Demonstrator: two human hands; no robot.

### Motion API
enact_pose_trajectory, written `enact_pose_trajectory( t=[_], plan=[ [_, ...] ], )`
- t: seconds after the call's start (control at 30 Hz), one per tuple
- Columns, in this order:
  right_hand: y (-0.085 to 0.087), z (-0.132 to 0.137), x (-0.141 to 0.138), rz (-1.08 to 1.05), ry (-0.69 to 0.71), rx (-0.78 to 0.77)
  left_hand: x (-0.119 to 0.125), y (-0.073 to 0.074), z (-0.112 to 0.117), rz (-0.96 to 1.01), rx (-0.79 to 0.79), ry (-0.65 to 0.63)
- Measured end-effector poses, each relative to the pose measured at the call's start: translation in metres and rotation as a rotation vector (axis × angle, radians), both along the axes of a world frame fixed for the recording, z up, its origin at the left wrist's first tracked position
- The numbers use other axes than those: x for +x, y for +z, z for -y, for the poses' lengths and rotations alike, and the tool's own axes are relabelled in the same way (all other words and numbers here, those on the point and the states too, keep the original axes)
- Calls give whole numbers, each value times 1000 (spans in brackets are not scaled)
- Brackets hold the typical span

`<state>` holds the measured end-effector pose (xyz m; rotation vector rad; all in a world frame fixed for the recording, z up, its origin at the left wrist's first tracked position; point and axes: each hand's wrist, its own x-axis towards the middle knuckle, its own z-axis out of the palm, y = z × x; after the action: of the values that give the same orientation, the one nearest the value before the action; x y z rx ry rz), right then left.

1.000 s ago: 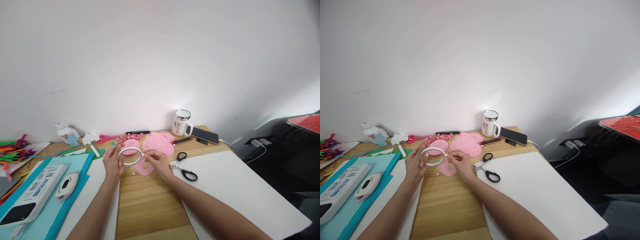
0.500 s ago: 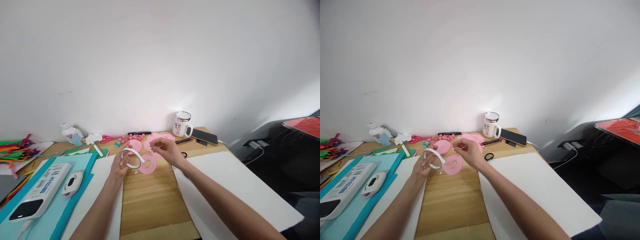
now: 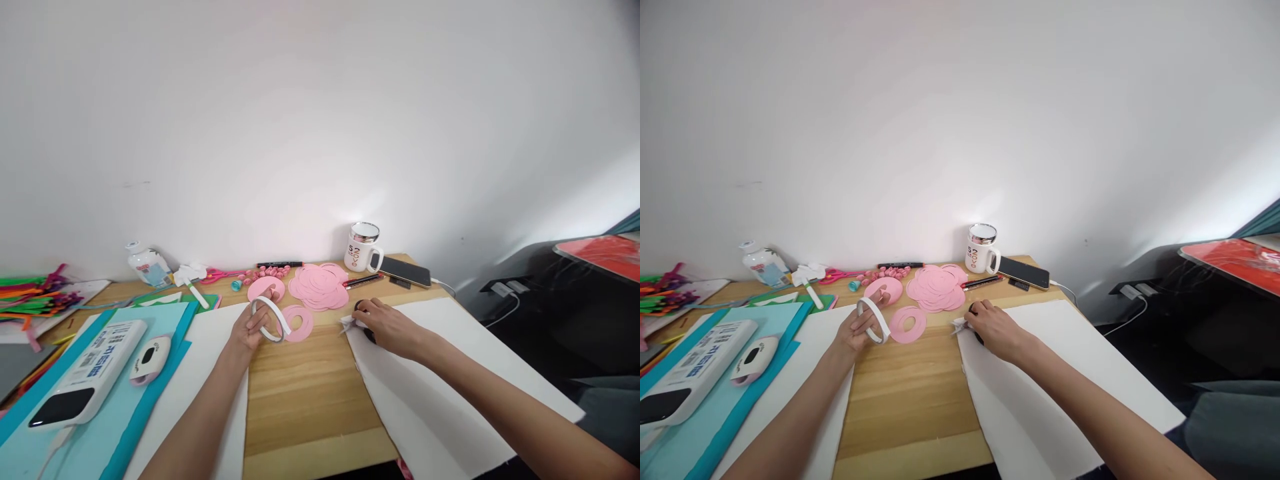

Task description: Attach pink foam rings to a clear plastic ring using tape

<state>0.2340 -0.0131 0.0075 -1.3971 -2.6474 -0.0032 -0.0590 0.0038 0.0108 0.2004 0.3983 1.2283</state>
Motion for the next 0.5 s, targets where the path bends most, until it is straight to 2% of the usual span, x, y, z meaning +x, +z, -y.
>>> enact_pose_trajectory(
  t=[0.3,0.4,0.5],
  plan=[
    [2,-12,9,38,112,-24,-1,1,4,21,-16,-38],
    [-1,-17,16,-71,142,7,-3,-1,3,113,-5,-58],
    [2,-18,15,-280,135,71,-6,-5,-1,239,37,-117]
  ],
)
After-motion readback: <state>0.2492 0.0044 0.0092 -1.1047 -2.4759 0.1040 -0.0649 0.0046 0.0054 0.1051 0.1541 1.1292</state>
